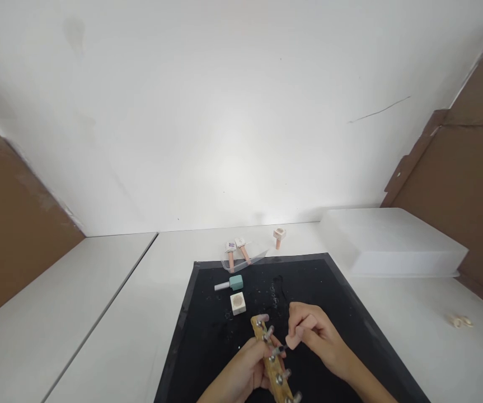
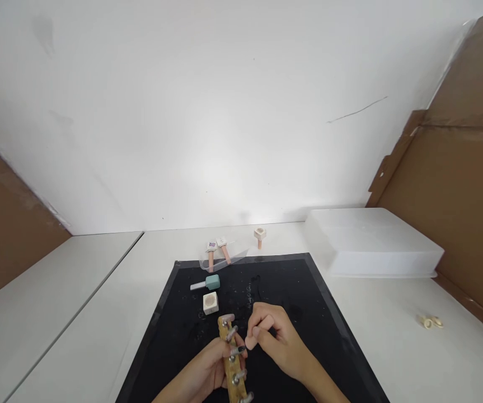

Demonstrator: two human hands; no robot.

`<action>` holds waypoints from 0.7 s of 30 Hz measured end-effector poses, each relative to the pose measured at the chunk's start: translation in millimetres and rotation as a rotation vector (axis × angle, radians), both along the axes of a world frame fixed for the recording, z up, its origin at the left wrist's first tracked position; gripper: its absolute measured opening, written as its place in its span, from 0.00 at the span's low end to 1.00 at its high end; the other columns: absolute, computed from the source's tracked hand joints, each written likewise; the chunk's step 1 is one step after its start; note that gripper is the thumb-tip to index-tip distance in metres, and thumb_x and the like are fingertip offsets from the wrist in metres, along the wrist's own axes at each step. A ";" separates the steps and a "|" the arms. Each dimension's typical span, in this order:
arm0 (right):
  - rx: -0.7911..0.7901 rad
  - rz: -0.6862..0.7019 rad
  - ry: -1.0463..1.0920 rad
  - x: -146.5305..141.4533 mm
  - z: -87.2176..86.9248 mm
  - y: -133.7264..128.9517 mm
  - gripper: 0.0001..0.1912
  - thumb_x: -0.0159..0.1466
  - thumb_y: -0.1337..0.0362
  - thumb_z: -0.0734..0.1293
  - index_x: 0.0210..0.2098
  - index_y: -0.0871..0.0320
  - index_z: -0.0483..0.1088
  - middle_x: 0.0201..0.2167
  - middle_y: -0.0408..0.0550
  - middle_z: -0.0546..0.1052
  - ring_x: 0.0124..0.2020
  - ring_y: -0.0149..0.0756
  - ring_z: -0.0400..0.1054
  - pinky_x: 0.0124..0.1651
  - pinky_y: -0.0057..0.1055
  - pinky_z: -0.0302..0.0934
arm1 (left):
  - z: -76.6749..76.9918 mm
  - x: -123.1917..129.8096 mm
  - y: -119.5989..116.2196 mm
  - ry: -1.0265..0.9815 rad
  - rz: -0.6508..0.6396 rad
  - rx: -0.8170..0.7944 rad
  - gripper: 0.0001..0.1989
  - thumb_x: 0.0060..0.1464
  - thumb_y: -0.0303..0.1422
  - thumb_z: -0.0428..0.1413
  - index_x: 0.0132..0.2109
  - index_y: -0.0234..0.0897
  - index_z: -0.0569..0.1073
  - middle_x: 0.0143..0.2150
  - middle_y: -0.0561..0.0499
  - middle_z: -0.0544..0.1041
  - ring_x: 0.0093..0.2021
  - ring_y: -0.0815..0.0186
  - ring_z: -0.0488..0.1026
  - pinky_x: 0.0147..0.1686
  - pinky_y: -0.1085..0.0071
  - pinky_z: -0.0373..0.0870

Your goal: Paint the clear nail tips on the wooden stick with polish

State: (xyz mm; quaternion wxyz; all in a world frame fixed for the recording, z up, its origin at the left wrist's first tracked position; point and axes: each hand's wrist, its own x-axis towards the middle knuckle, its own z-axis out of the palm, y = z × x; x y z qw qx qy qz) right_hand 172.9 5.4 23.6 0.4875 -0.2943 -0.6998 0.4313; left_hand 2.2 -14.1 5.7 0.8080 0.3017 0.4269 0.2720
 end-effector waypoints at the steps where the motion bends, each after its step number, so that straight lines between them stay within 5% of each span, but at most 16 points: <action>1: 0.001 -0.011 0.009 0.3 -1.0 0.5 0.19 0.63 0.55 0.59 0.21 0.58 0.69 0.19 0.45 0.69 0.22 0.33 0.61 0.26 0.30 0.53 | -0.7 -0.3 0.1 0.003 -0.003 0.002 0.11 0.38 0.33 0.51 0.33 0.36 0.65 0.25 0.54 0.67 0.28 0.67 0.68 0.30 0.70 0.57; 10: -0.033 0.010 0.064 0.1 -1.0 -1.0 0.16 0.62 0.53 0.61 0.28 0.58 0.72 0.22 0.45 0.68 0.22 0.32 0.59 0.25 0.29 0.51 | 0.2 -4.0 -0.6 -0.009 0.009 0.009 0.12 0.39 0.35 0.52 0.34 0.36 0.65 0.27 0.53 0.67 0.30 0.66 0.68 0.32 0.69 0.57; 21: 0.041 -0.121 0.044 -1.3 -11.2 2.3 0.17 0.62 0.60 0.59 0.19 0.58 0.68 0.16 0.44 0.68 0.20 0.33 0.60 0.25 0.30 0.53 | 1.3 -0.7 1.0 0.021 0.007 0.007 0.11 0.38 0.34 0.52 0.33 0.35 0.66 0.25 0.54 0.67 0.27 0.68 0.68 0.29 0.71 0.57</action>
